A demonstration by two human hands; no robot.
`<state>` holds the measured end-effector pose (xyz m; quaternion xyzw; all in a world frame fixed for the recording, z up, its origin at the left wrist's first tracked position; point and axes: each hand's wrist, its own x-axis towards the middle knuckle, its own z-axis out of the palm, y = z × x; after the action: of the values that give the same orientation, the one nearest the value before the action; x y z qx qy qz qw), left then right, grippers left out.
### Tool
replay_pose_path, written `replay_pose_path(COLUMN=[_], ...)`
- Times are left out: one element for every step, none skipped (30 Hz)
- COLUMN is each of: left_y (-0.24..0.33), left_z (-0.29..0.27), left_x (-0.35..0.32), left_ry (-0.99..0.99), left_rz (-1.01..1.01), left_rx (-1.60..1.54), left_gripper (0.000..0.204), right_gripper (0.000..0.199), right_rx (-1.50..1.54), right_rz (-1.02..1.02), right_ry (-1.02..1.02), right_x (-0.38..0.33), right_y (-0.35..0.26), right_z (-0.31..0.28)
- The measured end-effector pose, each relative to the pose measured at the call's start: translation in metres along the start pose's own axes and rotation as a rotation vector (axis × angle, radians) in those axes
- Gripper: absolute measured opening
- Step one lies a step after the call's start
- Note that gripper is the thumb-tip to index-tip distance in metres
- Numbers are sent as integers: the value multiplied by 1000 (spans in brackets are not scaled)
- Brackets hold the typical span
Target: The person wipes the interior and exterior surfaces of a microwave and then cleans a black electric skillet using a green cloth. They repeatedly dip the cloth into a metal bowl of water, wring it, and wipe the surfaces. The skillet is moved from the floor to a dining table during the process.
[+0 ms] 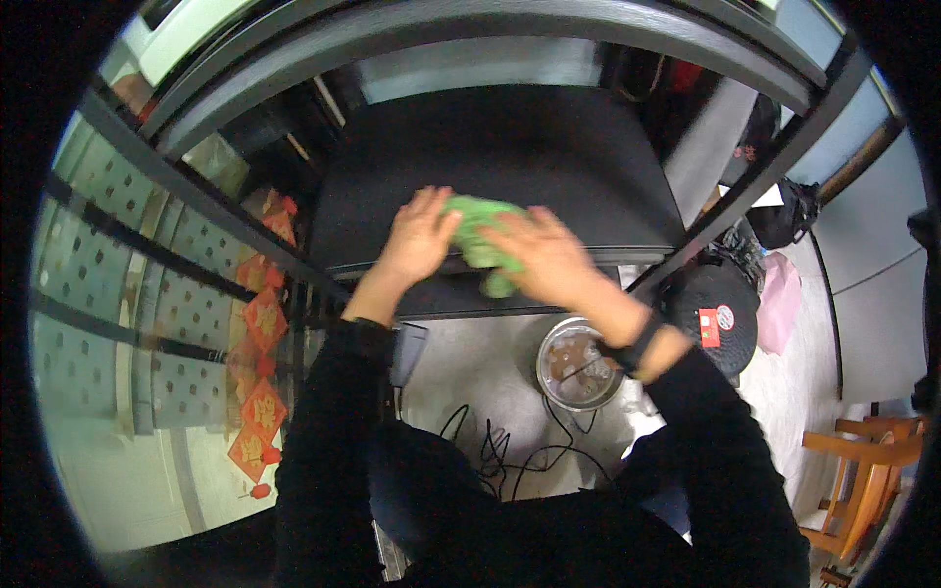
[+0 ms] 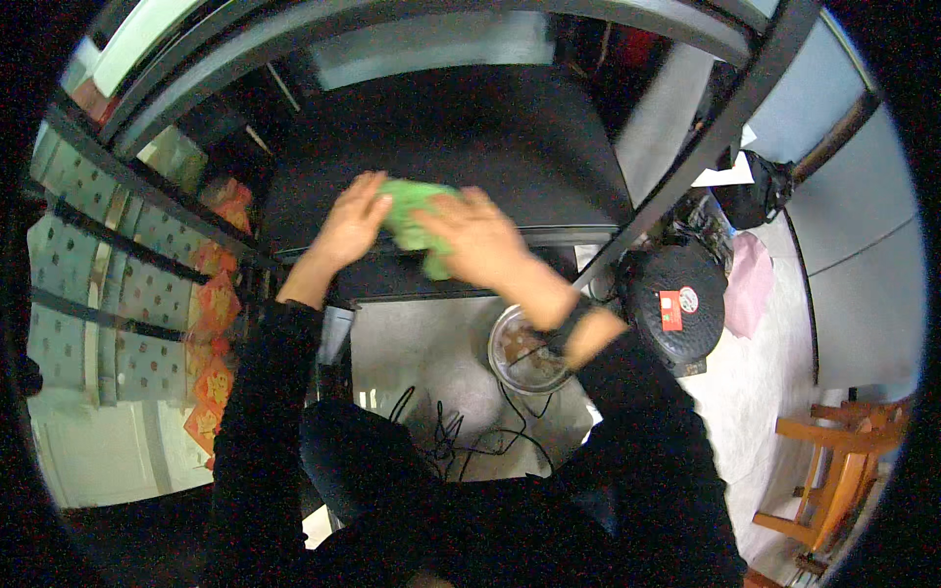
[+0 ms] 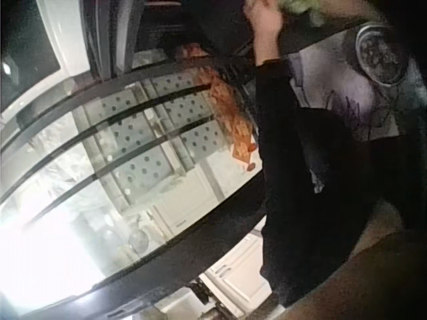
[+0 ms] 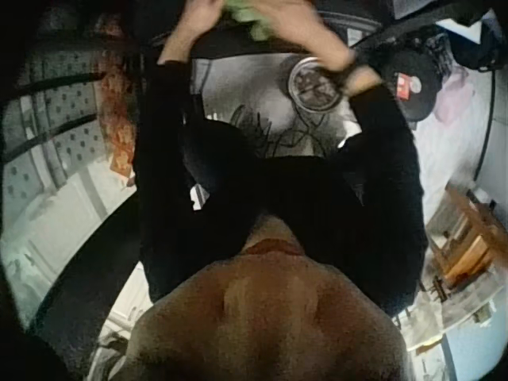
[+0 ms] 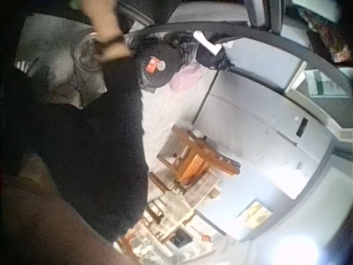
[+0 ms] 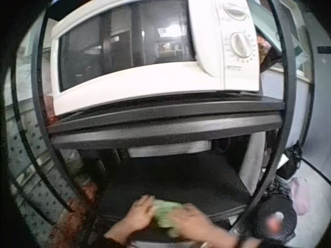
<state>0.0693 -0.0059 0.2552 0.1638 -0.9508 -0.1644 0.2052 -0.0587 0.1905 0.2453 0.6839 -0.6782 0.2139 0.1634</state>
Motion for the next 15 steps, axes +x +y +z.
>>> replay_pose_path(left_y=[13, 25, 36, 46, 53, 56, 57, 54, 49, 42, 32, 22, 11, -1, -12], left_z=[9, 15, 20, 23, 24, 24, 22, 18, 13, 8, 1, -6, -16, -28, -40], left_x=[-2, -2, -4, -7, -9, -10, -10, -11, -9, -6, -4, -2, -3, -4, -7], left_ry=[55, 61, 37, 19, -14, -68, -54, -19, 20, 76, 133, 198, 241, 258, 347], left_rz=[97, 161, 202, 225, 228, 192, 158, 136, 74, 31, -18, -92, -161, -242, -263], left_rx=[81, 16, -63, -14, -34, -95, -132, -177, -184, -197, -152, -97, -75, -52, -14], left_gripper=[48, 47, 47, 49, 53, 56, 56, 57, 56, 55, 53, 51, 51, 51, 51], right_gripper=[60, 64, 66, 68, 69, 69, 70, 70, 71, 71, 70, 70, 68, 65, 66], right_rx=[-129, -182, -184, -280, -325, -370, -293, -228, 64, 155, 228, 301, 367, 450, 509], right_rz=[23, 112, 199, 311, 431, 567, 515, 596, 573, 352, 264, 201, 200, 201, 177], right_ry=[-47, -108, -150, -207, -230, -244, -175, -229, -194, -88, -65, -60, -36, -42, -184], right_x=[-22, -44, -62, -73, -78, -78, -73, -62, -49, -32, -12, 15, 45, 78, 111], right_y=[20, 34, 45, 50, 53, 51, 45, 37, 29, 15, -1, -16, -30, -44, -52], right_z=[-18, -38, -58, -73, -82, -86, -83, -76, -65, -45, -21, 5, 31, 54, 71])
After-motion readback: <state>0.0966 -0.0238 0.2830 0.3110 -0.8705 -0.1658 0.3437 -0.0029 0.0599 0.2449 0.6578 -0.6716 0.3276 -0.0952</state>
